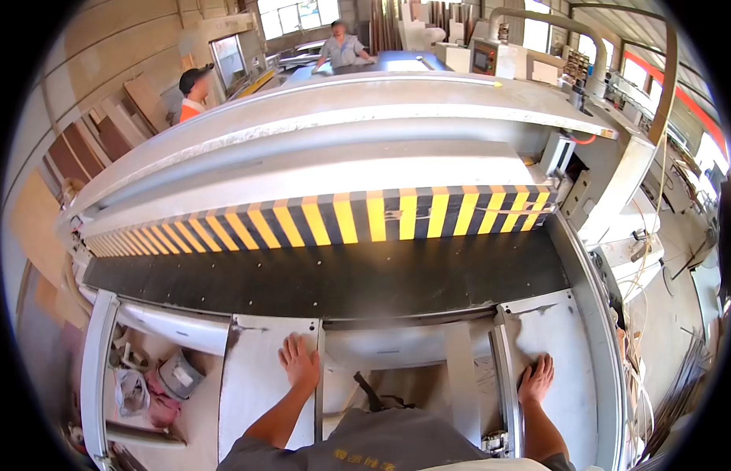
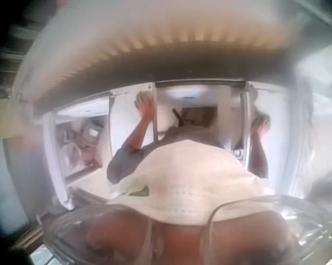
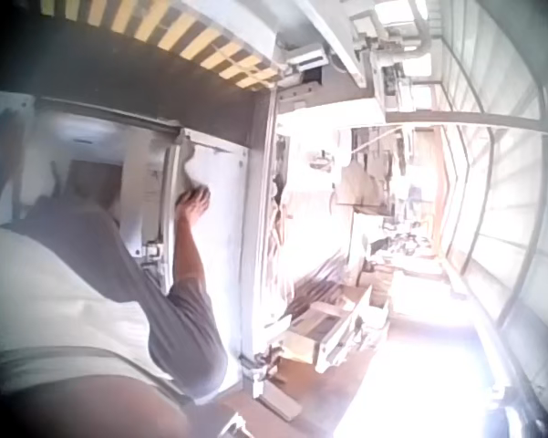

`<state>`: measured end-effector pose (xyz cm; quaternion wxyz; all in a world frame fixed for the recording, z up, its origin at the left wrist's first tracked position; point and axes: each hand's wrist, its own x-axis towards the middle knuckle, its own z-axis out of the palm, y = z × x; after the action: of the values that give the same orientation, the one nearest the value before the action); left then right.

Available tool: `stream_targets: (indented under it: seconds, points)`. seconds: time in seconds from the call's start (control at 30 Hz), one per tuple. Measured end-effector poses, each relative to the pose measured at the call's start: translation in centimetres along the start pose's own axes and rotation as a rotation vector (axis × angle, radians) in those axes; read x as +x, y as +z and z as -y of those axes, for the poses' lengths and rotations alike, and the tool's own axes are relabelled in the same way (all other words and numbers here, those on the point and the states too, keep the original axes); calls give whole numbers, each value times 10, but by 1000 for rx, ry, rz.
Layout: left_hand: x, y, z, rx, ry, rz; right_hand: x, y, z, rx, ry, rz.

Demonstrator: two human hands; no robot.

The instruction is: The person positions and feeds large wood boards into an automated panel saw machine, clearing away scrap pieces between cuts.

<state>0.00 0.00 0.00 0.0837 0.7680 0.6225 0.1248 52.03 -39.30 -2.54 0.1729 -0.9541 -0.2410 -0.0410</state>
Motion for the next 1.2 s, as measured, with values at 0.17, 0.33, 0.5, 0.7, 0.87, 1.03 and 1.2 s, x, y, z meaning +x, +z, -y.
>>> stream_targets:
  seconds: [0.17,0.33,0.5,0.7,0.87,1.03,1.2]
  points:
    - [-6,-2,-12,-13,-4,-3,-2,-13,0,11,-36,9]
    - [-1,-4,-12,3,18,-3,3,-13,3,14,-37,11]
    - [0,2,-10,-23,20,-15,7,-15,0,45,-55,37]
    - [18,10,1,-92,214,10,-2,-14,-3,46,-56,36]
    - [90,20,-53,-171,587,79,1,-14,2,65,-46,12]
    - [151,49,-169,-254,802,79,5,-15,6,54,-30,-33]
    - [207,111,-257,-143,900,12,10,-7,12,14,-2,-23]
